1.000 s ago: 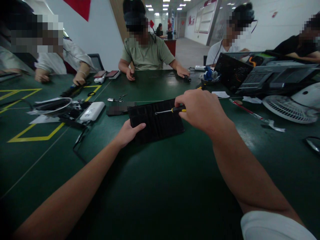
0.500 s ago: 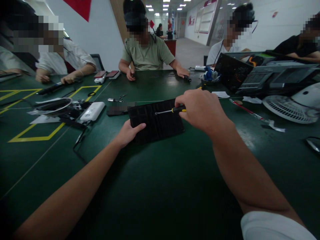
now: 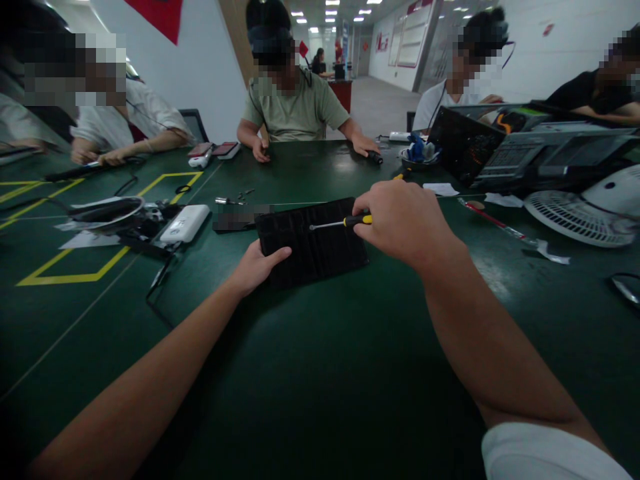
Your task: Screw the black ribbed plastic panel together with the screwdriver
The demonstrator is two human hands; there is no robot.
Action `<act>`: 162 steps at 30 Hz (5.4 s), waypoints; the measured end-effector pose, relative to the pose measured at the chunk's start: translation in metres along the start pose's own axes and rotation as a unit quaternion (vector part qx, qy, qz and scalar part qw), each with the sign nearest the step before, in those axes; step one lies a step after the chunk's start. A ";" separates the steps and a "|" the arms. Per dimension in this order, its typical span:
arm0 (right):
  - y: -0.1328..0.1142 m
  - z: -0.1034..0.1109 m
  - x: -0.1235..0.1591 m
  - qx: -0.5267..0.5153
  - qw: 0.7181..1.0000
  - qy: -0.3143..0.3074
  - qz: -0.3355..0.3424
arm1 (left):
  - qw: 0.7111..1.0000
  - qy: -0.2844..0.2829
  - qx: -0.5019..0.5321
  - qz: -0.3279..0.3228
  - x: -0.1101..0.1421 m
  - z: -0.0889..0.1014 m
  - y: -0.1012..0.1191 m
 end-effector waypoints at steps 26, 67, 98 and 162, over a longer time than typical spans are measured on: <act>0.000 0.000 0.001 -0.021 1.000 0.003 -0.018 | 1.000 0.001 -0.008 0.011 0.001 -0.001 0.003; 0.009 -0.013 -0.002 -0.006 0.999 -0.017 -0.030 | 1.000 0.000 0.010 0.015 0.002 0.000 0.003; 0.004 -0.007 0.000 -0.027 0.998 -0.003 -0.053 | 1.000 -0.003 0.003 0.016 0.002 -0.001 0.003; 0.002 -0.001 -0.001 -0.026 0.999 0.039 -0.012 | 1.000 0.001 -0.014 0.003 0.001 0.000 0.002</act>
Point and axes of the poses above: each hand's wrist, its own x-axis away from the middle knuckle, its own z-axis out of the back of the hand, y = z × x, the point moved 4 cm from there along -x, towards the middle knuckle, and after that the axes turned 12 degrees about y, right-handed, at the moved point
